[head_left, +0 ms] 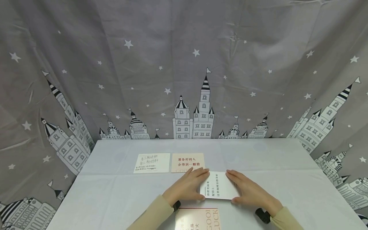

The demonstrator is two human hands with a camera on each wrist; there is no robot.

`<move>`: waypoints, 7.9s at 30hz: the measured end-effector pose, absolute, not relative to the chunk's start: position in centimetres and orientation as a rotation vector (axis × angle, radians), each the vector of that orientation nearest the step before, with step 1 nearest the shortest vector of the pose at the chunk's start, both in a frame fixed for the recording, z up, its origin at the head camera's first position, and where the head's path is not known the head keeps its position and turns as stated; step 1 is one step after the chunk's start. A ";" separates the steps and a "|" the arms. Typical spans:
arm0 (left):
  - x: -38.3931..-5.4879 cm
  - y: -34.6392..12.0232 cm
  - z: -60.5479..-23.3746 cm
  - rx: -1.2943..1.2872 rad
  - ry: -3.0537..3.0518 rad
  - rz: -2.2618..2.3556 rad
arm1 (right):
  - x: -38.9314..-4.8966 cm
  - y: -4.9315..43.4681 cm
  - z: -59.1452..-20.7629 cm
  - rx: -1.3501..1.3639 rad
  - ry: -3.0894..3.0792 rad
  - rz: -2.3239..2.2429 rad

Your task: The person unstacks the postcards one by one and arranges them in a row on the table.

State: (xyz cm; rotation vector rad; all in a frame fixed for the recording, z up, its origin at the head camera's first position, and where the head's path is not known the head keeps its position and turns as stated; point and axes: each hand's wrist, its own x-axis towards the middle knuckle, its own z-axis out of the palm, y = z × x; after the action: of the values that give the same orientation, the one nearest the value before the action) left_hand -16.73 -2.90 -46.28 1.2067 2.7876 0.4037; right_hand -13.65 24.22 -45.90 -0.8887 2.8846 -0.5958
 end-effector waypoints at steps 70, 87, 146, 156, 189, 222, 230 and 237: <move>-24.9 1.2 -47.5 1.011 2.768 0.348 | -22.7 25.9 -46.5 -0.882 2.834 -0.500; -26.0 1.2 -47.4 0.962 2.737 0.405 | -24.3 25.6 -46.2 -0.799 2.783 -0.509; -23.9 -0.4 -46.2 1.052 2.760 0.372 | -21.7 25.5 -46.6 -0.812 2.796 -0.735; -21.4 -2.6 -46.4 1.128 2.746 0.524 | -19.7 24.9 -47.8 -0.890 2.801 -0.779; -14.1 -7.9 -45.9 1.209 2.753 0.744 | -11.6 22.5 -47.9 -0.920 2.808 -0.897; -7.3 -11.7 -49.2 1.164 2.710 0.786 | -5.8 19.8 -51.7 -0.943 2.813 -0.968; -6.3 -11.6 -49.7 1.126 2.668 0.817 | -4.2 18.5 -52.4 -0.902 3.063 -0.794; -5.8 -11.4 -49.5 1.049 2.635 0.810 | -3.3 17.6 -52.9 -0.840 3.187 -0.653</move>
State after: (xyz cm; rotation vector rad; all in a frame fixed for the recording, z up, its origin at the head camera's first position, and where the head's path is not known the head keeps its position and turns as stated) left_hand -5.82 -11.36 -49.45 1.0490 2.6351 0.8105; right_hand -3.34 17.59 -52.85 -0.8400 3.1872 -0.6529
